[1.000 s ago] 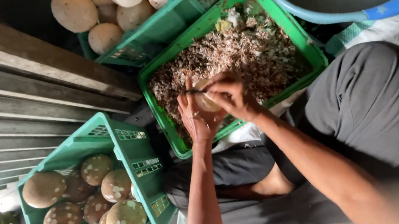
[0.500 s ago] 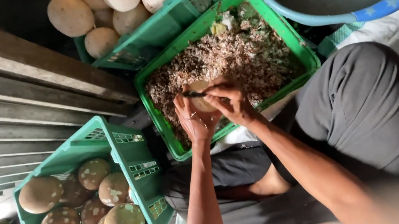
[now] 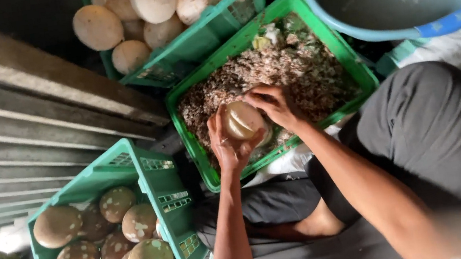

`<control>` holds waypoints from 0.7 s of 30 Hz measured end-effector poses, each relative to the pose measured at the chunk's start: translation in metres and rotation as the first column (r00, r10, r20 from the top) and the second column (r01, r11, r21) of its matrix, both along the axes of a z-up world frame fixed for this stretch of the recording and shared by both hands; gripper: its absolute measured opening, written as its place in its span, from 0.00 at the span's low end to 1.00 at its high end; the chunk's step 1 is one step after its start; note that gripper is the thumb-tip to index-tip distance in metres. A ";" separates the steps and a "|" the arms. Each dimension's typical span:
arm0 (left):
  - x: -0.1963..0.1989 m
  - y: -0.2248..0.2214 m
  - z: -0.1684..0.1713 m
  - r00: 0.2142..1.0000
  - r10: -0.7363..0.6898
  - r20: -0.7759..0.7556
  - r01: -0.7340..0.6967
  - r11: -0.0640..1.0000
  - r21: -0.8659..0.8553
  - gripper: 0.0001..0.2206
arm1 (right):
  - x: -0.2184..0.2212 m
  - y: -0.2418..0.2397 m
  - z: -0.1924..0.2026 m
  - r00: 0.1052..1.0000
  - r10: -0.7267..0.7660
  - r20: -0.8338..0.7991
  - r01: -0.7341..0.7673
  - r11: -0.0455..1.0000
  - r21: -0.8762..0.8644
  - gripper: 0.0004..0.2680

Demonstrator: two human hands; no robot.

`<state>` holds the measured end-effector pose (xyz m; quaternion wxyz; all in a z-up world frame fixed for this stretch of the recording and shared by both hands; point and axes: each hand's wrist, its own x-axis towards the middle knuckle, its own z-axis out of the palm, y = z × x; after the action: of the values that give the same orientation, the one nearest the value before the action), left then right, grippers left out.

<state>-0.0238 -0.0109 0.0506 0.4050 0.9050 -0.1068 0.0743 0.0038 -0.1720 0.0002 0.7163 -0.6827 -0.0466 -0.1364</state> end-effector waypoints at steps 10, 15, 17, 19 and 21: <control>0.004 -0.005 0.008 1.000 -0.019 0.017 0.019 1.000 -0.012 0.57 | -0.005 -0.009 -0.025 0.990 -0.134 -0.051 0.142 0.962 0.233 0.04; 0.019 0.010 -0.052 0.955 -0.142 0.260 0.171 0.981 -0.091 0.53 | -0.010 0.010 -0.015 0.936 0.066 0.345 0.075 0.923 -0.378 0.04; 0.025 0.018 -0.080 0.968 -0.140 0.209 0.164 0.982 -0.099 0.50 | -0.013 0.015 -0.002 0.911 0.116 0.397 0.087 0.885 -0.458 0.03; 0.025 0.019 -0.075 0.976 -0.137 0.171 0.155 0.982 -0.103 0.48 | -0.005 0.013 -0.001 0.874 0.172 0.454 0.110 0.841 -0.530 0.03; 0.014 0.007 -0.042 0.997 -0.047 0.065 0.049 0.998 -0.031 0.53 | 0.010 -0.001 -0.017 0.900 0.110 0.421 0.144 0.838 -0.527 0.05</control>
<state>-0.0100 -0.0035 0.0086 0.4179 0.8925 -0.1404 0.0953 0.0134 -0.1725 -0.0169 0.4618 -0.8104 -0.2357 -0.2727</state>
